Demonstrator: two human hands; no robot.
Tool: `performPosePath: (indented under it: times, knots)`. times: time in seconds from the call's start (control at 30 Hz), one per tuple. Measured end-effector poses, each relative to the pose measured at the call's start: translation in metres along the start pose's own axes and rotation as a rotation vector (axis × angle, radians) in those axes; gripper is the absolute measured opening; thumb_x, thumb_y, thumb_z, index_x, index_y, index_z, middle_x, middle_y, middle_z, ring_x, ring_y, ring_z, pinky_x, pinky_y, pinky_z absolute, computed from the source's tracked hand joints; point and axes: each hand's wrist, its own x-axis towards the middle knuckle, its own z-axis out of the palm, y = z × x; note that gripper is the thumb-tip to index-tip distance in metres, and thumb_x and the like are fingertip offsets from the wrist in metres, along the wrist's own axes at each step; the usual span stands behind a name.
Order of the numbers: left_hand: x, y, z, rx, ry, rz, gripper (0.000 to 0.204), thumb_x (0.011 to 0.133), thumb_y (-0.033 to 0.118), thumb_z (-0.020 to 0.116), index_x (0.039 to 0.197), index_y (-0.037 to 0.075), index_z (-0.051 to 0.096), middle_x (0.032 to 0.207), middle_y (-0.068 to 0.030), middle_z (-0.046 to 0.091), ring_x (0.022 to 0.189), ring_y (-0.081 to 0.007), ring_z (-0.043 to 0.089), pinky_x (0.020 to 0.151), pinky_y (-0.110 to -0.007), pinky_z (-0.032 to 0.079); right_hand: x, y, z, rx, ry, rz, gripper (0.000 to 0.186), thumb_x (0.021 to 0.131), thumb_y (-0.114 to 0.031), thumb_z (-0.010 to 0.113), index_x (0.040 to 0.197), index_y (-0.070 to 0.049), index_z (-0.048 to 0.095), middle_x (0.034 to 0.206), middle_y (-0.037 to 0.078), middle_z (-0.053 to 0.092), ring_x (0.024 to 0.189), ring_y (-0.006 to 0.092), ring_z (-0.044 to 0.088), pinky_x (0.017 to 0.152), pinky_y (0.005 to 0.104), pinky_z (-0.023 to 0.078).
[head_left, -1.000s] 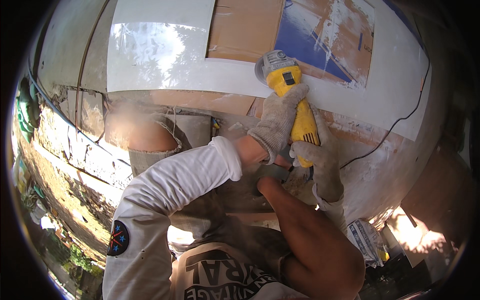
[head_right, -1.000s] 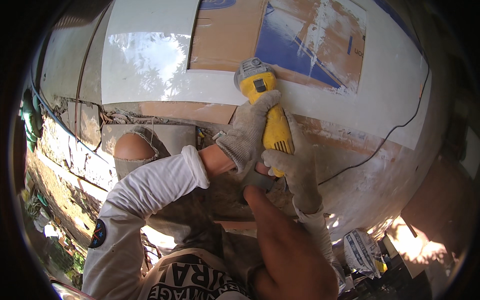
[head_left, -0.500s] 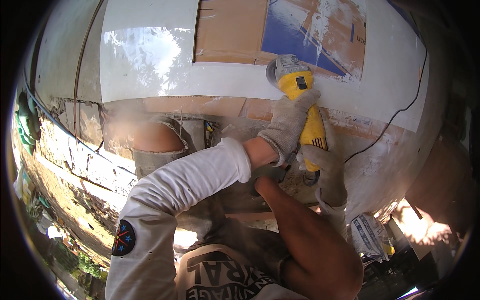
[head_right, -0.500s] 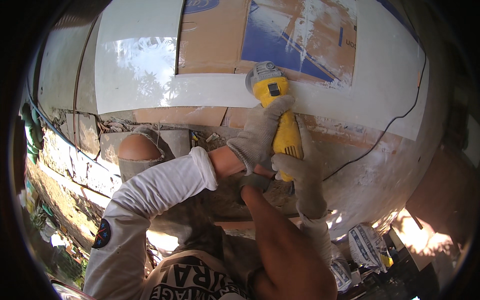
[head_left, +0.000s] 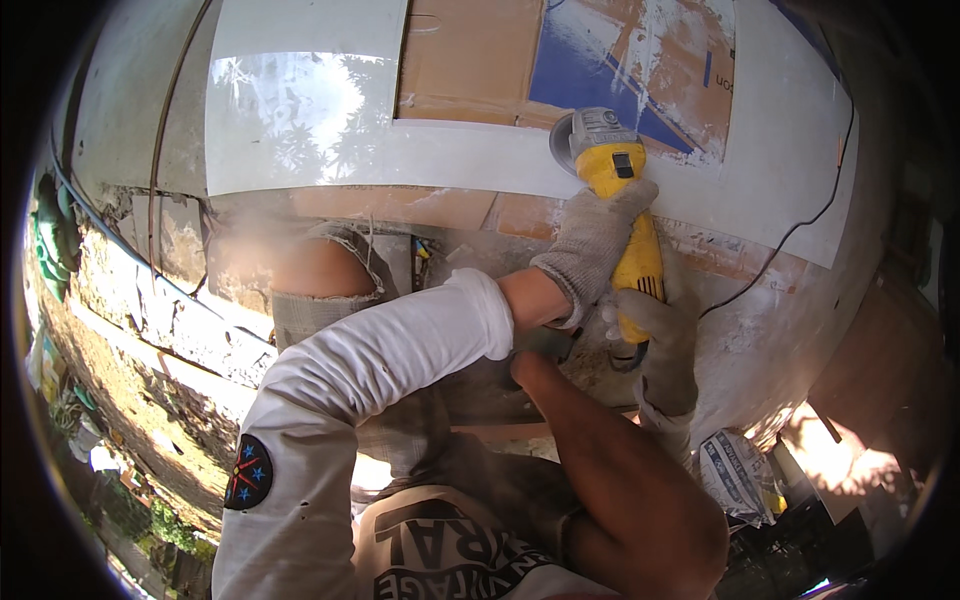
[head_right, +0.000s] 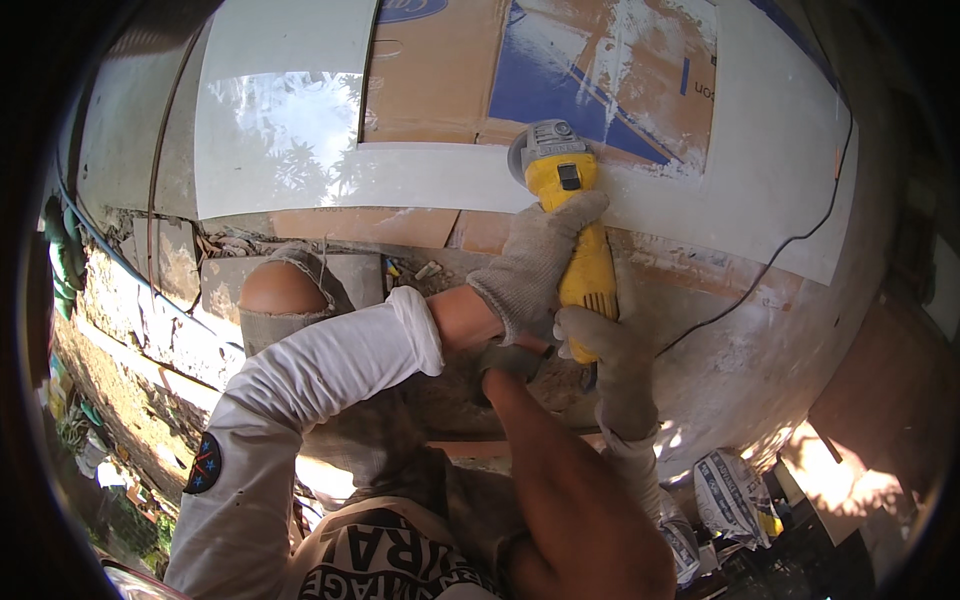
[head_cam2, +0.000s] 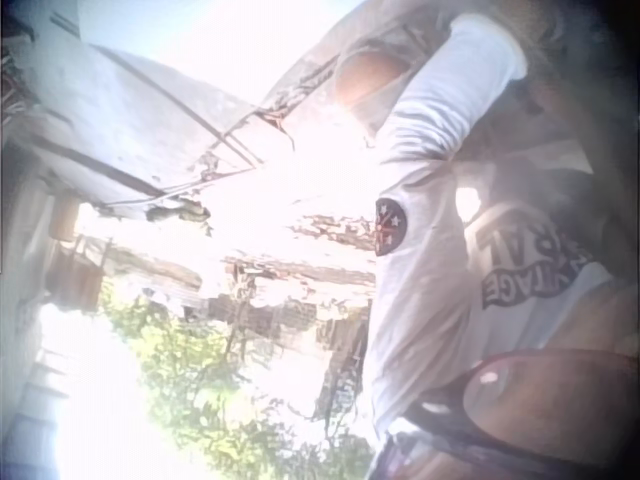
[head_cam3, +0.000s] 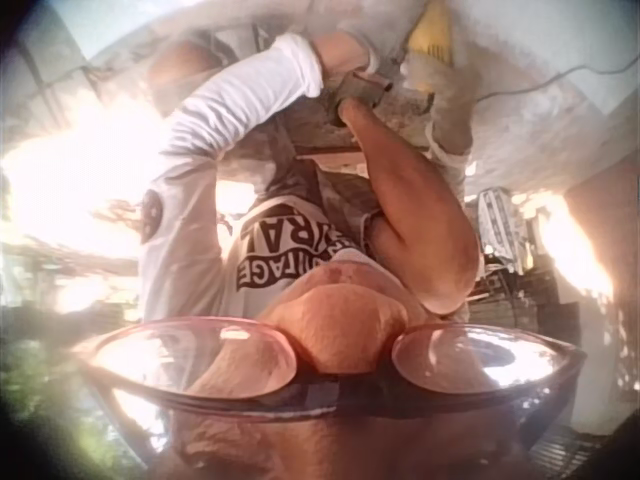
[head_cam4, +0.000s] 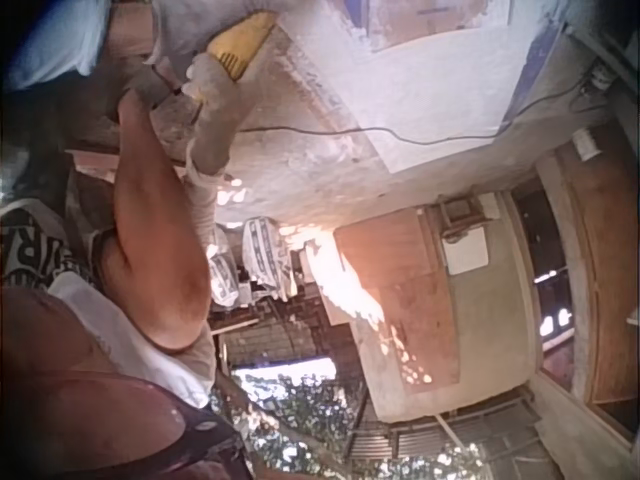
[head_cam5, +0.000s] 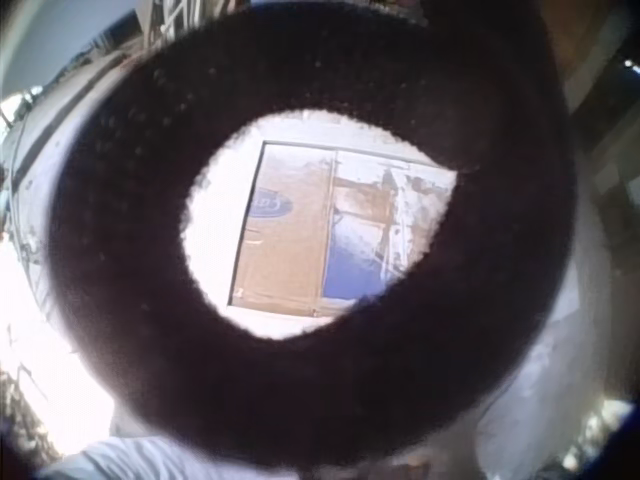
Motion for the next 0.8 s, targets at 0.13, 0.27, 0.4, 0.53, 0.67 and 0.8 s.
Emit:
performPosePath:
  times: [0.13, 0.27, 0.4, 0.53, 0.67, 0.8]
  knots:
    - [-0.011, 0.009, -0.016, -0.101, 0.05, 0.031, 0.038, 0.101, 0.029, 0.086, 0.123, 0.004, 0.066, 0.1, -0.0107, 0.073, 0.086, -0.0247, 0.076, 0.078, -0.042, 0.066, 0.005, -0.002, 0.02, 0.069, -0.066, 0.059, 0.063, 0.086, -0.009, 0.074, 0.146, 0.004, 0.06, 0.102, 0.008, 0.074, 0.077, 0.0134, 0.072, 0.065, 0.0259, 0.059]
    - [-0.014, 0.02, -0.025, -0.087, 0.121, 0.044, 0.038, 0.101, 0.028, 0.087, 0.122, 0.004, 0.067, 0.1, -0.0111, 0.073, 0.085, -0.0247, 0.076, 0.078, -0.042, 0.066, 0.008, -0.007, 0.028, 0.054, -0.131, 0.057, 0.082, 0.083, -0.009, 0.077, 0.16, 0.007, 0.052, 0.1, 0.01, 0.073, 0.073, 0.013, 0.07, 0.062, 0.0273, 0.058]
    - [-0.016, 0.025, -0.029, -0.072, 0.122, 0.023, 0.043, 0.1, 0.034, 0.087, 0.124, 0.003, 0.069, 0.101, -0.0124, 0.075, 0.085, -0.0258, 0.077, 0.076, -0.042, 0.065, 0.01, -0.01, 0.031, 0.074, -0.15, 0.068, 0.096, 0.081, -0.01, 0.078, 0.169, 0.01, 0.045, 0.1, 0.011, 0.073, 0.073, 0.0128, 0.069, 0.062, 0.0281, 0.058]
    - [-0.017, 0.026, -0.028, -0.062, 0.128, 0.012, 0.041, 0.1, 0.031, 0.087, 0.123, 0.003, 0.068, 0.101, -0.0116, 0.074, 0.084, -0.0249, 0.076, 0.078, -0.041, 0.066, 0.01, -0.009, 0.032, 0.031, -0.132, 0.056, 0.096, 0.081, -0.011, 0.079, 0.169, 0.01, 0.046, 0.1, 0.011, 0.074, 0.074, 0.0135, 0.071, 0.063, 0.0281, 0.059]
    - [-0.014, 0.022, -0.025, -0.052, 0.102, 0.028, 0.042, 0.1, 0.032, 0.087, 0.124, 0.002, 0.068, 0.101, -0.0116, 0.074, 0.084, -0.0248, 0.076, 0.078, -0.041, 0.066, 0.011, -0.006, 0.027, 0.031, -0.097, 0.059, 0.094, 0.081, -0.011, 0.079, 0.168, 0.008, 0.048, 0.099, 0.011, 0.075, 0.074, 0.0141, 0.071, 0.064, 0.0286, 0.06]
    - [-0.009, 0.017, -0.019, -0.026, 0.086, 0.011, 0.043, 0.1, 0.031, 0.087, 0.124, 0.002, 0.068, 0.101, -0.0114, 0.074, 0.085, -0.0246, 0.077, 0.078, -0.041, 0.066, 0.011, -0.005, 0.019, 0.006, -0.084, 0.084, 0.092, 0.081, -0.012, 0.079, 0.166, 0.007, 0.051, 0.102, 0.012, 0.075, 0.076, 0.0145, 0.072, 0.065, 0.0291, 0.062]
